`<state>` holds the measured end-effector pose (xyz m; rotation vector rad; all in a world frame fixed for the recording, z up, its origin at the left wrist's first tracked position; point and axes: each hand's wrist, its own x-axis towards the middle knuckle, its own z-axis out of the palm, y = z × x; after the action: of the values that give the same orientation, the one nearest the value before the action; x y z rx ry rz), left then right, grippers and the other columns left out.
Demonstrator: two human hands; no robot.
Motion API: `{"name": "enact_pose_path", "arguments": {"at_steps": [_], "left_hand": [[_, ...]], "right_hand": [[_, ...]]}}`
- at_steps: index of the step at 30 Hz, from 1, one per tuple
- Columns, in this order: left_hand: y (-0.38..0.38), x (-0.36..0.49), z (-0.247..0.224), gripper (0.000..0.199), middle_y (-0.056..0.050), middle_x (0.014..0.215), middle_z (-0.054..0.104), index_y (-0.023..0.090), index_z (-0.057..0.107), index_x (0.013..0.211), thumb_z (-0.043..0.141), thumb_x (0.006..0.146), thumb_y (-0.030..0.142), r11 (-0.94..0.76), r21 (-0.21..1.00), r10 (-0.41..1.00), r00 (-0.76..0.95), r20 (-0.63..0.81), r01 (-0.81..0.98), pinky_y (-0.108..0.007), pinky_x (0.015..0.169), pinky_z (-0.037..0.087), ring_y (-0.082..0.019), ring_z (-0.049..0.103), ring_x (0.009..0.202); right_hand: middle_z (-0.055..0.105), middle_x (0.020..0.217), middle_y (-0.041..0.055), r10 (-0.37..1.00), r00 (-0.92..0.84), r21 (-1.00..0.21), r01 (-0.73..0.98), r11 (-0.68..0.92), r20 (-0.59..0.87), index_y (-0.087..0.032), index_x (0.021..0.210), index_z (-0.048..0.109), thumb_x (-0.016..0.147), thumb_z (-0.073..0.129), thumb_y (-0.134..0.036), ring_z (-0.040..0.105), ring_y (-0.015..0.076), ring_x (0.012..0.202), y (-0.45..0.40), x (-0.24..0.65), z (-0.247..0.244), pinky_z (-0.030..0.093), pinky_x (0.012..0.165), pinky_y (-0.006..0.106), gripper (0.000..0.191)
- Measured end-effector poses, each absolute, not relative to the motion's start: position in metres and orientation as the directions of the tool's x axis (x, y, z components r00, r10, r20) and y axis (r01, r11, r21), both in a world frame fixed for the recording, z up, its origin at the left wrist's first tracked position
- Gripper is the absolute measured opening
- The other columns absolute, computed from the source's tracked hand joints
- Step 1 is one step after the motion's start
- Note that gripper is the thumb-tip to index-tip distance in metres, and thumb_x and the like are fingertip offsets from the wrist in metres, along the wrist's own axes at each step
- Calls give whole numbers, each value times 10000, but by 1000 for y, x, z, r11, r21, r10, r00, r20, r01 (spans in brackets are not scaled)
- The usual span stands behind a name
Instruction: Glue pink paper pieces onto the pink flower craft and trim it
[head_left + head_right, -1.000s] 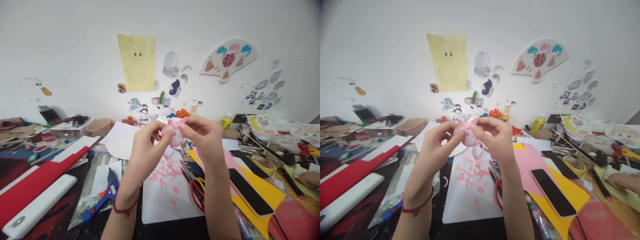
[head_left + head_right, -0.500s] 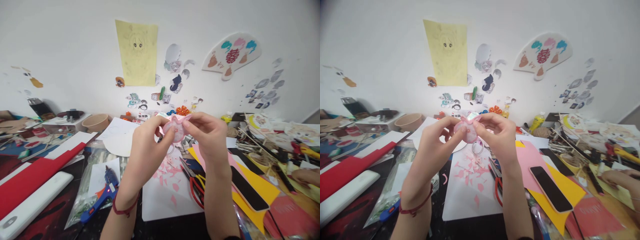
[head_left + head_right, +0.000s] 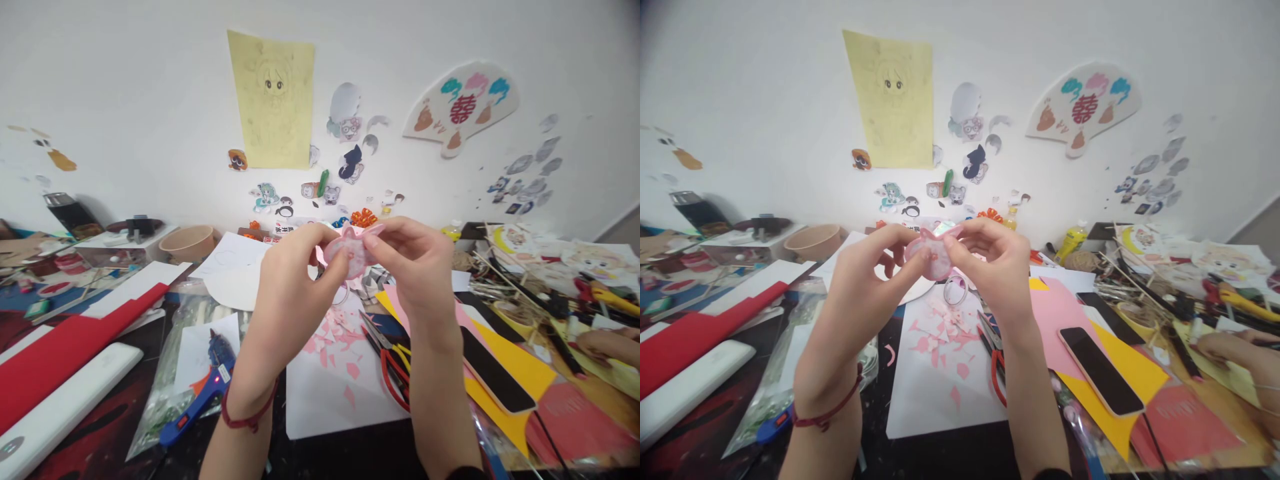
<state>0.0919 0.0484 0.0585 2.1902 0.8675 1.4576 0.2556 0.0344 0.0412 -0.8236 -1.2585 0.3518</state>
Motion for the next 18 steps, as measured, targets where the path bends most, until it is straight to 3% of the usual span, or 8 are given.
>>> {"name": "enact_pose_path", "arguments": {"at_steps": [18], "left_hand": [[49, 89, 57, 121, 28, 776, 693, 204, 662, 792, 631, 907, 180, -748, 593, 663, 295, 688, 297, -285, 634, 395, -124, 538, 693]], "right_hand": [[718, 788, -2, 666, 280, -719, 178, 672, 692, -213, 810, 735, 802, 784, -231, 651, 122, 679, 35, 251, 40, 549, 629, 249, 53]]}}
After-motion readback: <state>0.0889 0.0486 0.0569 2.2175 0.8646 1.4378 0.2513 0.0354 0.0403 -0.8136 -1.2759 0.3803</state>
